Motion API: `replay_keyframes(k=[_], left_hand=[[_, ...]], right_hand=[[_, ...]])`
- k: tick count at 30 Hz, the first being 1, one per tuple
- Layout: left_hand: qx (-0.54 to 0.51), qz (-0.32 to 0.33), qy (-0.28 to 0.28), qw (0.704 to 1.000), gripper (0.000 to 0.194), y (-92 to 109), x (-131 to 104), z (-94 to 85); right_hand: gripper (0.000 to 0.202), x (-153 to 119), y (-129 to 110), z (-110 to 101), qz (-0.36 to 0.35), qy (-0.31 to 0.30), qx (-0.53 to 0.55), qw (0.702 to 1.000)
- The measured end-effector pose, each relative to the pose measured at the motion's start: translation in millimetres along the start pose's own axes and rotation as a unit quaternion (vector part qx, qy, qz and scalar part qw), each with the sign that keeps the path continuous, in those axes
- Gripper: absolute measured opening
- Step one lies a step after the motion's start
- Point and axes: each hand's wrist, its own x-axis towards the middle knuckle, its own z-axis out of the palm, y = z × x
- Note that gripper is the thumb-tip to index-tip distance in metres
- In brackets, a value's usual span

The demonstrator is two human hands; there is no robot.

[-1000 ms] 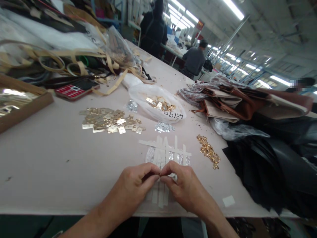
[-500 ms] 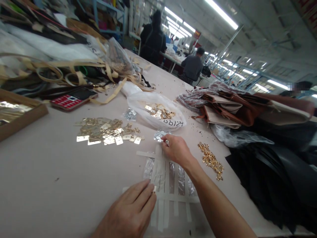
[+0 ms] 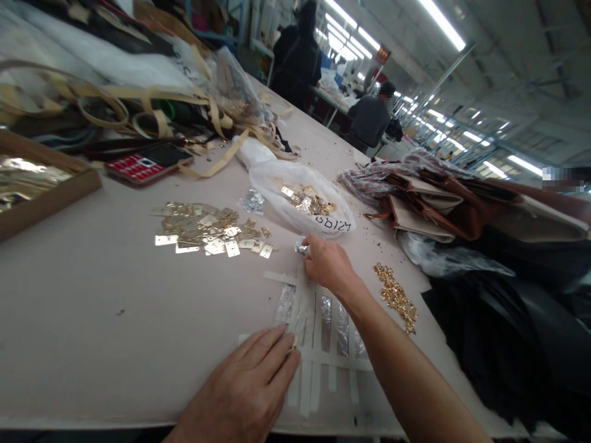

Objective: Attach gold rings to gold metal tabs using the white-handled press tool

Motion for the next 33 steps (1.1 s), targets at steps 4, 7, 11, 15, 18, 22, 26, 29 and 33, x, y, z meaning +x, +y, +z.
replay_keyframes(k=[4,7,11,15,18,22,26,29,33], left_hand=[[-0.011,0.001,-0.016,1.0,0.032,1,3,-4.5],[-0.013,0.001,-0.016,1.0,0.032,1,8,-9.2],[-0.017,0.006,-0.019,1.0,0.033,4,14,-15.8],[-0.002,0.027,-0.031,0.999,0.031,4,14,-17.4],[0.006,0.037,-0.031,0.999,0.029,4,12,-16.9],[0.001,0.037,-0.038,0.999,0.028,3,10,-15.9],[-0.003,0.033,-0.052,0.998,0.027,3,11,-15.5],[-0.006,0.031,-0.055,0.998,0.027,3,11,-15.0],[-0.019,0.024,-0.061,0.998,0.028,3,9,-14.3]], right_hand=[[0.031,-8,16,-6,0.007,0.008,0.062,0.998],[0.024,-30,19,-13,0.038,-0.026,0.22,0.974],[0.015,-72,11,-16,0.051,-0.058,0.351,0.933],[0.014,-110,-1,-7,0.037,-0.079,0.34,0.936],[0.014,-127,-9,0,0.012,-0.076,0.311,0.947],[0.015,-134,-18,2,0.002,-0.079,0.279,0.957],[0.016,-133,-24,0,0.01,-0.087,0.241,0.967],[0.016,-132,-26,0,0.01,-0.091,0.224,0.97],[0.017,-132,-26,2,0.013,-0.088,0.202,0.975]])
